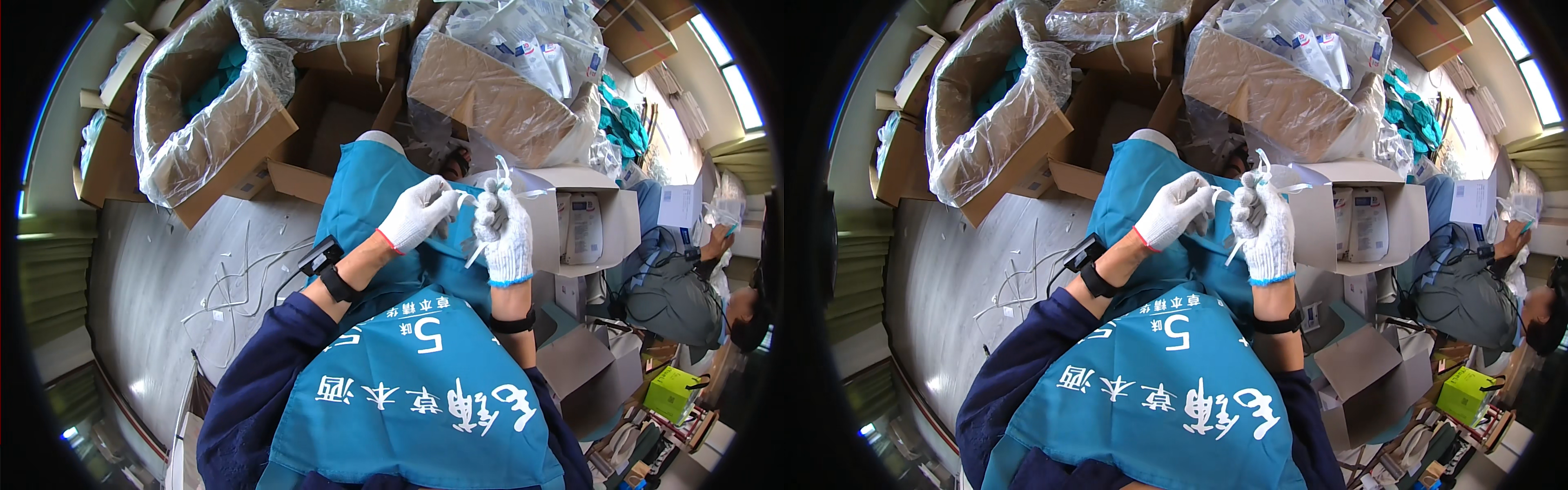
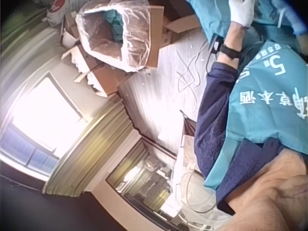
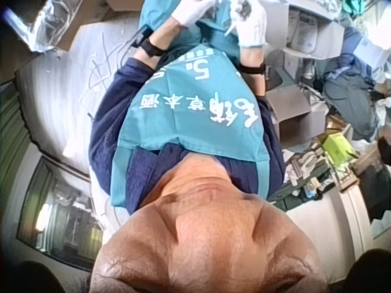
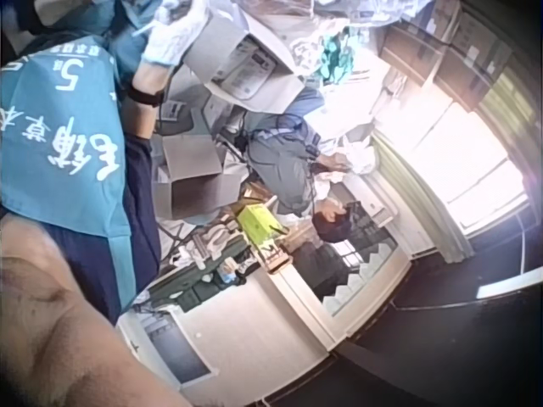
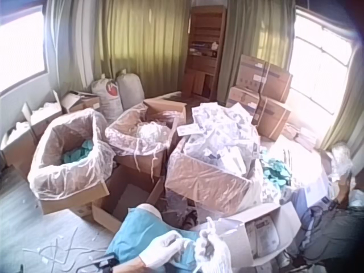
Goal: The person sits on the floor surrounded by cardboard boxes and packs teal face masks into a teal drawstring bag. They repeatedly pick up masks, place them inside the bag, and tie the white drawstrings to close it.
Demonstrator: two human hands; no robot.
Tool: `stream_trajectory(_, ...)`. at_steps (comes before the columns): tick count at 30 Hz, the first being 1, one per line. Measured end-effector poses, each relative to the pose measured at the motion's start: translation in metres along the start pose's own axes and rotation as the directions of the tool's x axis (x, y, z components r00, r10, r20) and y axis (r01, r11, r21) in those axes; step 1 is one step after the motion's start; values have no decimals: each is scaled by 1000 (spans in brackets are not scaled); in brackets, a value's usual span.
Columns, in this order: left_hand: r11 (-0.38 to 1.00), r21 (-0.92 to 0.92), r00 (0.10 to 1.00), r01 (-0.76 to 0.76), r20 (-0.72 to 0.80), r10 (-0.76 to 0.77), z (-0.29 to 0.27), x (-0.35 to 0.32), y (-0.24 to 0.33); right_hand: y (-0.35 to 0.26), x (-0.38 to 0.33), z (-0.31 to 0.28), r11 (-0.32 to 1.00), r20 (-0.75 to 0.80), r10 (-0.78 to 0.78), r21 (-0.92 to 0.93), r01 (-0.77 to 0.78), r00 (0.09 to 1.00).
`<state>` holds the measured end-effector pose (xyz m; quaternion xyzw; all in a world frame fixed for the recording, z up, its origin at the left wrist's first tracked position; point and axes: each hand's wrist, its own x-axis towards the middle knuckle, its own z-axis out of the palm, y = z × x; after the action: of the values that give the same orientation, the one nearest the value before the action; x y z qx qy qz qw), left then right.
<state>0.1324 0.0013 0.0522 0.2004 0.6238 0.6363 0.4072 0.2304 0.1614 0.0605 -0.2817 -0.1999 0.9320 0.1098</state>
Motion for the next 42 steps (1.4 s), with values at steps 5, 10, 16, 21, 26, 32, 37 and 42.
stream_trajectory(5, 948, -300, 995, 104, 23, -102, -2, 1, 1, 2, 1, -2, 1000, -8, 6, 9, -6, 1000)
stream_trajectory(10, 805, -575, 985, 144, 5, -173, -3, 8, -14, 3, -2, -2, 1000, 40, 6, -20, -5, 999)
stream_trajectory(16, 913, -368, 984, 178, 42, -175, -5, 5, -14, -2, -1, -3, 997, 8, -70, -19, 70, 998)
stream_trajectory(21, 952, -220, 970, 215, 164, -181, -5, 1, -12, 1, -1, -1, 995, -52, -102, -23, 101, 993)
stream_trajectory(26, 885, -432, 970, 174, 229, -79, -8, 2, -17, -5, 0, -6, 992, -21, -125, -17, 124, 992)
stream_trajectory(32, 872, -458, 967, 176, 245, -66, -14, 0, -9, -6, 0, -5, 989, -35, -145, -36, 144, 989)
stream_trajectory(37, 902, -423, 986, 92, 164, -24, -17, 1, -14, -3, 1, -5, 991, -47, -137, -14, 136, 989)
stream_trajectory(42, 993, -72, 995, 98, 21, -97, -8, 2, 0, 1, -7, 6, 978, -33, -186, -106, 181, 982)
